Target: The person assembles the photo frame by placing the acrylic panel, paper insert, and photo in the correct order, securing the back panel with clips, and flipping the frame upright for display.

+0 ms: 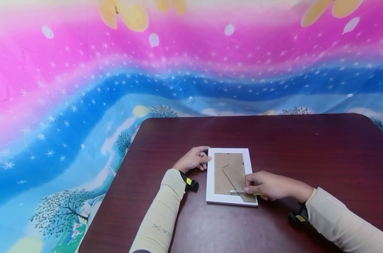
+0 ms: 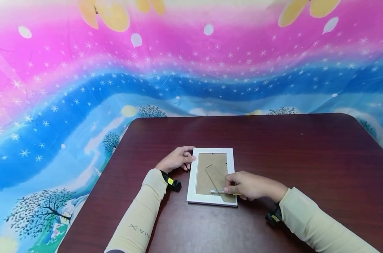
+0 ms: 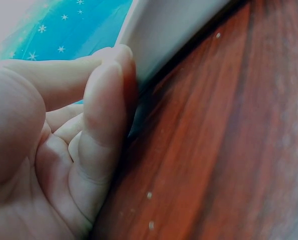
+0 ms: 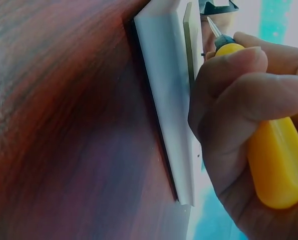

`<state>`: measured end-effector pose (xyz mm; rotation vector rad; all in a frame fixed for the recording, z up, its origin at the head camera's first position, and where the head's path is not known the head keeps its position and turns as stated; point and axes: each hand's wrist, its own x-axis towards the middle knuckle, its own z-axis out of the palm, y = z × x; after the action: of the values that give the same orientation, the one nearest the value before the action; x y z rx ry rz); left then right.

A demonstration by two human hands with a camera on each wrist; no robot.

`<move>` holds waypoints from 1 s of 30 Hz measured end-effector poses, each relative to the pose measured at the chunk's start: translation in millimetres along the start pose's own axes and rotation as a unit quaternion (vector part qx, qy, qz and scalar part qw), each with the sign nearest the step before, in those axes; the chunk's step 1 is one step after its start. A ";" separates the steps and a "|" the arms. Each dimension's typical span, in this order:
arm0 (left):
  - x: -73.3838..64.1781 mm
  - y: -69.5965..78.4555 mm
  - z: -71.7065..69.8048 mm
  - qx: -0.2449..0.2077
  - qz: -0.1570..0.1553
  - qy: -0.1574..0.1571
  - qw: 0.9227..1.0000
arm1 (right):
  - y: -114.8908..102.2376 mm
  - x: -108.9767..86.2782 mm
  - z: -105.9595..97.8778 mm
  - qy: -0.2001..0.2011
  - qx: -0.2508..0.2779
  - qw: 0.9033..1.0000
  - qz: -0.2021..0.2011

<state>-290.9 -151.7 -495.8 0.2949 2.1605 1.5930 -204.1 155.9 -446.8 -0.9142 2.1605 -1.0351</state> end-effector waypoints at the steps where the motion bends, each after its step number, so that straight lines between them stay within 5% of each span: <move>1: -0.2 0.0 0.1 -0.001 0.000 0.000 1.000 | -0.1 -0.2 -0.4 0.000 -0.001 1.000 0.000; 13: 2.2 -3.2 2.4 -0.004 -0.001 -0.002 1.000 | -0.9 2.6 -4.2 0.022 -0.078 0.997 0.006; 18: 1.8 -2.8 2.4 -0.001 -0.002 0.001 1.000 | 0.0 4.1 -3.0 0.028 -0.043 0.999 0.020; 24: 0.8 -1.9 1.8 0.001 -0.006 0.004 1.000 | -0.5 6.9 -1.7 0.052 -0.023 0.998 -0.009; 30: 1.1 -1.1 1.2 0.000 -0.007 0.002 1.000 | -2.0 14.7 -0.9 0.086 -0.093 0.991 -0.030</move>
<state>-291.3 -150.5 -497.4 0.2762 2.1618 1.5862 -212.9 144.0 -447.5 -1.0137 2.4183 -0.9850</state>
